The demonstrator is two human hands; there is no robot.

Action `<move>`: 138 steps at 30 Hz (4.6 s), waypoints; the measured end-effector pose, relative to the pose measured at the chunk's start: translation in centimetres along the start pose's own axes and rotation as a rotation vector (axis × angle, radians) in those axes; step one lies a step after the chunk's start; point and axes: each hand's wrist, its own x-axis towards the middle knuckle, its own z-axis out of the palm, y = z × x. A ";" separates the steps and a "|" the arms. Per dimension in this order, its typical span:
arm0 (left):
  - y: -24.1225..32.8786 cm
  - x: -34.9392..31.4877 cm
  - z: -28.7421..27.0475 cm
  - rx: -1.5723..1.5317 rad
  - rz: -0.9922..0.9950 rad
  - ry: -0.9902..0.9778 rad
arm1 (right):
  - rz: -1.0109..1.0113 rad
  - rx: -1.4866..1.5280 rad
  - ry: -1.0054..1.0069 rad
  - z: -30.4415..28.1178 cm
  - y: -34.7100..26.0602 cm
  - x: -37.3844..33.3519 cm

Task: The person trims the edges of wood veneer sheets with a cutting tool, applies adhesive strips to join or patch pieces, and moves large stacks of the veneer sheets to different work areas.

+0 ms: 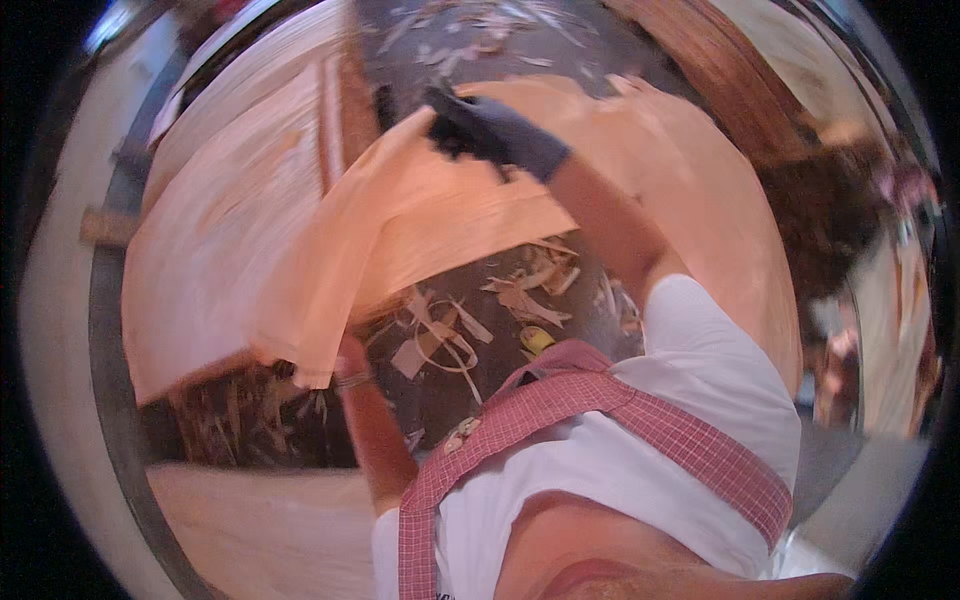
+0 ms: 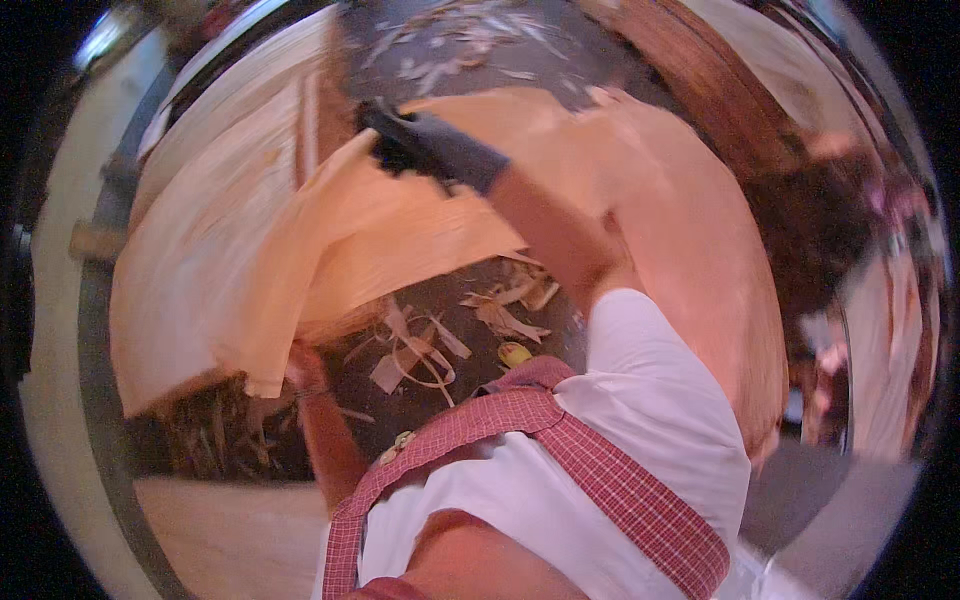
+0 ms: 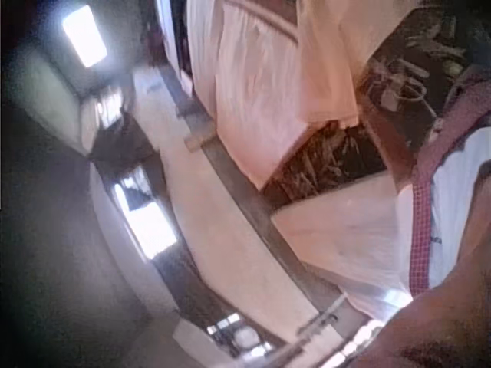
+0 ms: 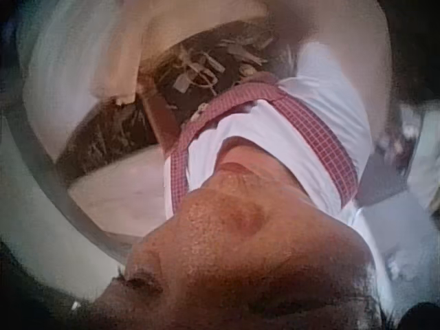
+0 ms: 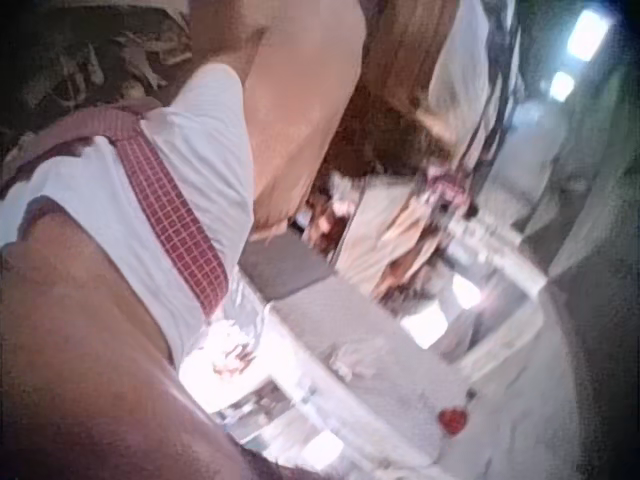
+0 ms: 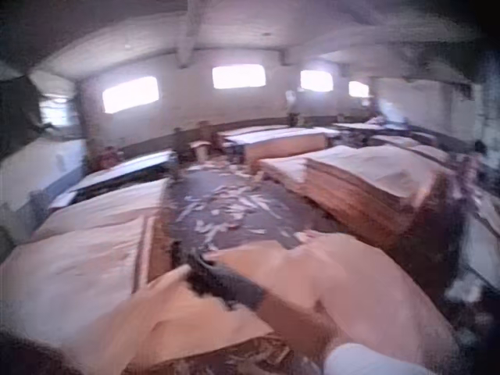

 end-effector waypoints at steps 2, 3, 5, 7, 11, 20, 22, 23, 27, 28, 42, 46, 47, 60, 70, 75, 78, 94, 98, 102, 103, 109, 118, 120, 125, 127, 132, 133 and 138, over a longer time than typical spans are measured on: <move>11.0 2.8 0.7 0.302 0.136 0.035 | -0.121 -0.324 -0.064 1.2 -2.2 -0.1; 15.2 3.7 1.2 0.408 0.168 0.047 | -0.212 -0.620 -0.024 0.7 -2.4 1.3; 21.8 4.8 2.0 0.502 0.174 0.098 | -0.763 -0.917 0.062 -1.3 1.8 6.3; 29.2 5.0 -1.7 0.499 0.177 0.176 | -0.693 -1.141 0.047 0.8 5.2 11.2; 38.7 0.8 -7.8 0.623 0.340 0.409 | -0.686 -0.792 -0.147 10.8 13.9 18.0; 45.0 -7.8 -28.3 0.527 0.508 0.997 | -0.175 -0.652 -1.128 46.1 22.5 23.2; 45.9 -13.0 -35.9 0.411 0.483 1.062 | -0.355 -0.640 -1.202 53.5 23.1 24.2; 47.1 -16.5 -39.5 0.345 0.461 1.078 | -0.388 -0.672 -1.212 58.0 22.5 24.3; 39.9 -14.8 -39.7 0.362 0.633 1.088 | -1.030 -1.058 -1.105 72.2 18.5 26.4; 38.6 -15.6 -39.6 0.296 0.687 1.147 | -1.156 -1.108 -1.134 76.5 19.7 26.3; 41.3 -13.9 -49.9 0.094 0.921 1.891 | -1.744 -0.884 -1.507 134.8 37.0 9.6; 44.3 -17.7 -53.5 -0.021 1.047 1.946 | -1.855 -0.614 -1.552 145.8 35.2 -5.5; 44.2 -20.4 -53.3 0.004 1.129 1.966 | -1.826 -0.686 -1.666 146.0 34.2 -12.5; 42.8 -40.1 -52.1 -0.072 1.406 2.331 | -1.684 -0.488 -1.954 145.9 49.5 -52.6; 44.5 -48.5 -55.9 -0.309 1.327 2.628 | -1.443 0.493 -2.669 130.5 57.5 -39.8; 51.6 -48.3 -57.2 -0.105 1.445 2.440 | -1.759 0.234 -2.304 136.7 63.4 -37.9; 51.2 -48.4 -55.6 -0.091 1.489 2.355 | -1.659 0.335 -2.187 138.9 62.6 -39.5; 39.6 -49.5 -56.5 -0.002 0.988 3.205 | -2.085 -0.285 -2.654 130.4 57.4 -36.4; 39.2 -49.1 -55.7 0.255 0.677 3.368 | -1.353 -0.036 -3.059 129.8 57.6 -38.8; 42.6 -46.7 -56.9 1.297 -0.778 3.329 | -0.893 0.167 -2.891 129.4 64.4 -43.3; 44.0 -45.6 -56.8 1.499 -1.220 3.082 | -0.779 0.010 -2.892 129.7 65.1 -43.5; 41.1 -48.7 -54.7 0.685 -1.091 2.831 | -0.910 0.480 -2.854 122.3 62.7 -50.7; 36.0 -53.8 -51.9 0.782 -1.139 2.834 | -1.824 0.555 -2.996 98.1 53.7 -65.1; 36.2 -54.5 -52.5 0.914 -1.214 2.846 | -1.888 0.550 -2.903 96.0 53.3 -66.3; 39.2 -52.2 -53.7 0.927 -1.355 2.735 | -1.818 0.572 -2.893 97.1 55.7 -67.5; 40.1 -52.8 -55.0 0.863 -1.321 2.823 | -1.722 0.618 -2.921 99.0 57.2 -66.7; 37.9 -53.6 -52.2 0.644 -1.277 2.805 | -2.035 0.518 -3.007 105.5 57.0 -56.7; 38.6 -52.9 -52.8 0.677 -1.276 2.835 | -2.088 0.498 -3.001 107.0 57.1 -55.4; 43.3 -48.9 -57.2 0.779 -1.168 2.801 | -1.882 0.320 -3.174 115.1 57.7 -50.8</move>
